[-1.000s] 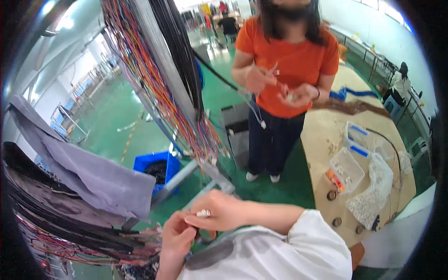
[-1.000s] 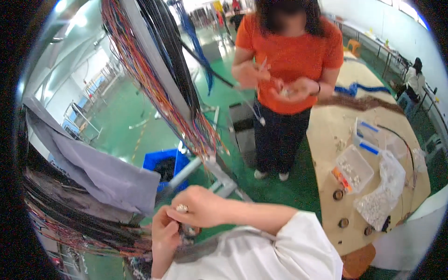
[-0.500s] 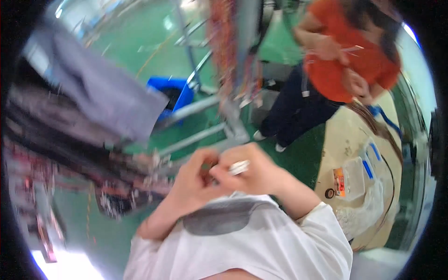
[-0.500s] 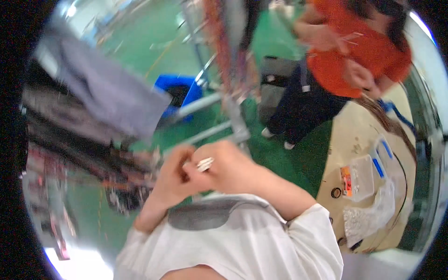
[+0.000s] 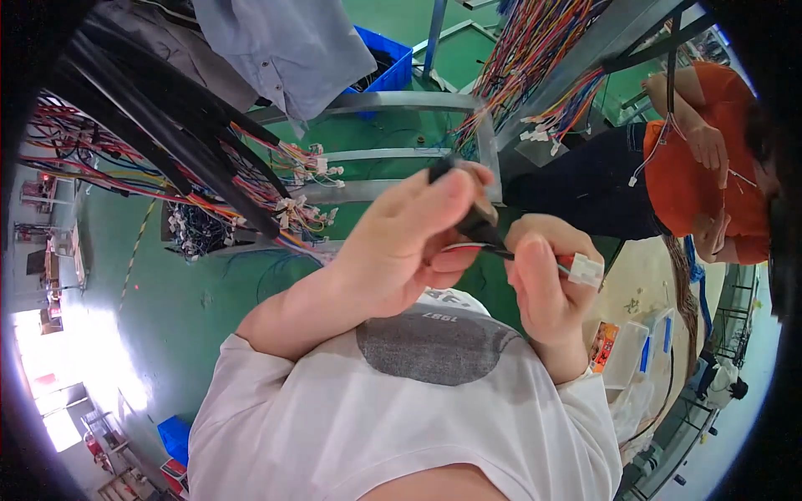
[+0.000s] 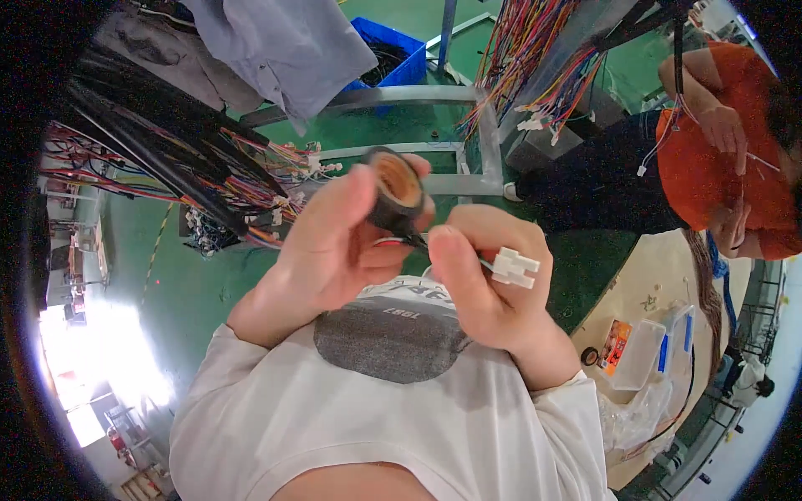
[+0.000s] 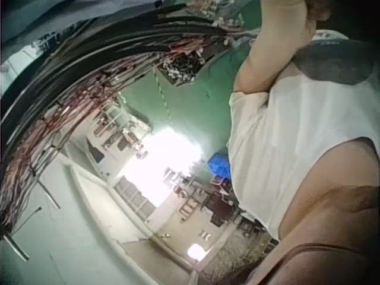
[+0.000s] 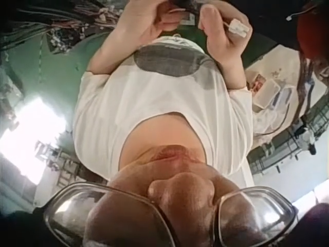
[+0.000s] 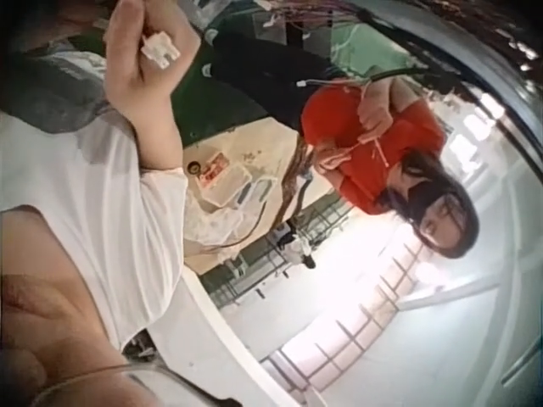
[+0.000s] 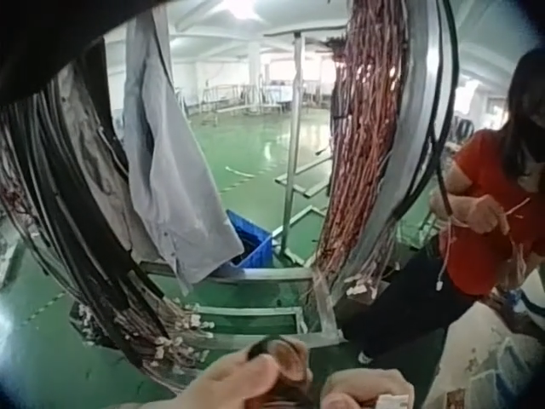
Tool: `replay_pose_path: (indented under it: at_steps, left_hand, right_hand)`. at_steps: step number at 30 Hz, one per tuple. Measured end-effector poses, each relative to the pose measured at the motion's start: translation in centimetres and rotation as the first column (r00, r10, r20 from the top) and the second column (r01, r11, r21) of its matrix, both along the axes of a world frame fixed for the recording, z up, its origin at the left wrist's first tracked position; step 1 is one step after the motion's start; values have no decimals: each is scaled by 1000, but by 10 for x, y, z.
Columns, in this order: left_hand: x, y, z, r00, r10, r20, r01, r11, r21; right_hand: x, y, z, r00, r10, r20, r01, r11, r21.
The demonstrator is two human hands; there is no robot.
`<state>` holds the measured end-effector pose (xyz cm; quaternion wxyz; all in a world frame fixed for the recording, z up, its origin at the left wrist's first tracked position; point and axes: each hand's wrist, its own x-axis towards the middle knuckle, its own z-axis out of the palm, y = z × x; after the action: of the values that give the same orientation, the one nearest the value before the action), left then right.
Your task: The recorder is wrapping electrical wire bundles with black tape at a wire harness assembly station.
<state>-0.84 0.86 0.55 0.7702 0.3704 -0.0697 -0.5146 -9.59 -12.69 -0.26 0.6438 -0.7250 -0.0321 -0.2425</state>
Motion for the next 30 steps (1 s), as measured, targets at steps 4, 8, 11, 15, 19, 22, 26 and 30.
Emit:
replay_pose_path:
  at_steps: [4, 8, 11, 15, 19, 22, 26, 30]
  left_hand:
    - [-4, -1, -5, 876, 165, 452, -65, 971, -229]
    - [3, -4, 0, 917, -18, 399, 145, 946, -290]
    - [3, -5, 1, 906, -128, 403, 184, 978, -103]
    - [2, -9, -11, 837, -183, 516, 205, 979, 15]
    - [1, -9, -13, 792, -117, 599, 103, 993, 59]
    - [1, -8, -13, 618, -36, 785, 28, 999, 24]
    - [3, -11, -7, 667, -327, 670, 73, 923, 378]
    - [3, -9, -7, 942, -206, 265, 230, 971, -63]
  right_hand:
    - [-6, -2, 7, 999, -5, -36, 12, 976, 220]
    - [-8, -11, 12, 998, 16, -68, -5, 987, 163]
    - [-7, -19, 7, 999, 18, -26, -17, 999, 38]
    - [-4, -15, 11, 996, 21, -87, -11, 994, 112]
    - [1, -13, 5, 999, 30, -39, -31, 999, -26]
    - [1, -14, 0, 998, 46, 35, -40, 986, -160]
    - [6, -12, 3, 993, 65, 98, -43, 976, -212]
    - [10, -12, -4, 984, 50, 173, -9, 973, -229]
